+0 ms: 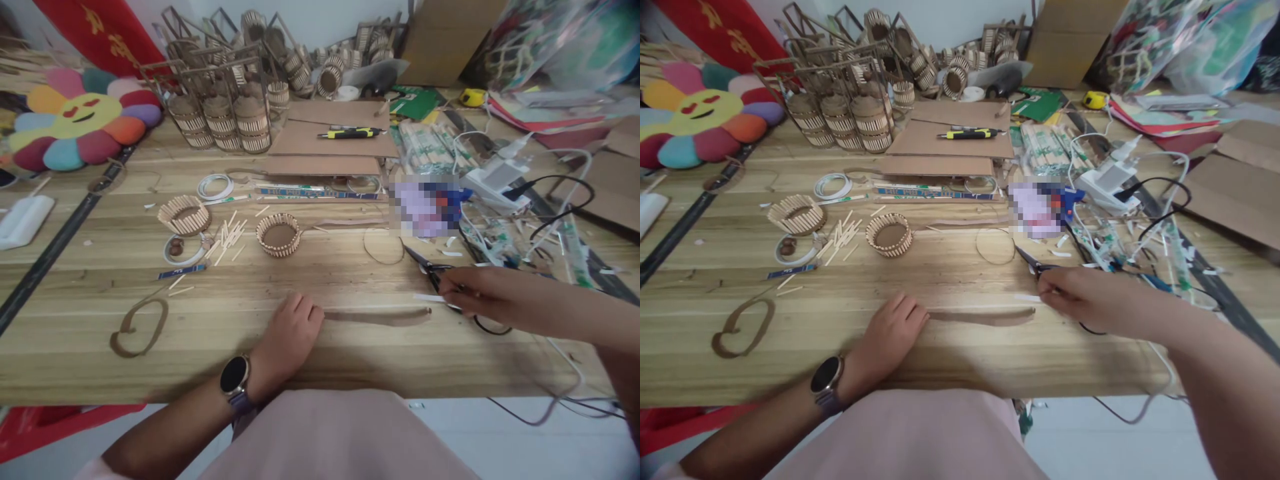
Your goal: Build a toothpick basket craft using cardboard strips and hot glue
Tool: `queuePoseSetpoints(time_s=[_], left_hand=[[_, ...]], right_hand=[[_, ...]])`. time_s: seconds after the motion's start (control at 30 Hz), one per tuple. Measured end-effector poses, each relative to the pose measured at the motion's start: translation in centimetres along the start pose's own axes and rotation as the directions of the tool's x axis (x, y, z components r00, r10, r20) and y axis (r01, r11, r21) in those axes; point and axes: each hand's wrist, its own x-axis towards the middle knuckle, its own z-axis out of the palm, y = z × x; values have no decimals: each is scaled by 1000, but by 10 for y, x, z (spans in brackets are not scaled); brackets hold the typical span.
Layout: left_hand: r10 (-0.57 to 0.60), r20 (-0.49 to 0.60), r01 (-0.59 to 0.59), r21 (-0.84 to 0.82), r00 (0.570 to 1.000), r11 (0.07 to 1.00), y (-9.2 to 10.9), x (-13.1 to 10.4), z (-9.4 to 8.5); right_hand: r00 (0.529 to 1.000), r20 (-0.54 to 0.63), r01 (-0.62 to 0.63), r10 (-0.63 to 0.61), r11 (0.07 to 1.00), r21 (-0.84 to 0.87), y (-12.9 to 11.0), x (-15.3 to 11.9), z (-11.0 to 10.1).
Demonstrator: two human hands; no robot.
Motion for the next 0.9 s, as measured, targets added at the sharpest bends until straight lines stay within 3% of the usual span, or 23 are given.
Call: queuePoseSetpoints(time_s=[0.13, 0.2, 0.27, 0.4, 0.5, 0.6, 0.7, 0.9], left_hand=[[61, -33, -60, 31, 998, 998, 4, -11, 4], [70, -120, -65, 44, 990, 997, 5, -16, 7], [69, -204, -57, 61, 977, 996, 7, -21, 10], [13, -234, 4, 74, 972, 997, 15, -27, 15], [-11, -271, 31, 70, 962, 997, 19, -32, 18], [12, -316, 19, 97, 949, 995, 20, -39, 20], [51, -290, -11, 137, 956, 990, 19, -48, 23], [28, -347, 20, 134, 937, 991, 22, -53, 33]], right_hand=[[971, 209, 67, -113, 975, 213, -27, -12, -12], [936, 276, 95, -220, 910, 403, -50, -4, -4], [871, 360, 63, -334, 803, 593, -72, 15, 13], [919, 300, -64, -258, 650, 757, -97, 59, 56], [942, 227, -40, -248, 588, 808, -100, 77, 76], [944, 206, -8, -258, 606, 795, -96, 82, 78], [936, 216, 23, -277, 661, 750, -96, 80, 72], [931, 179, 133, -317, 755, 643, -115, 86, 67]])
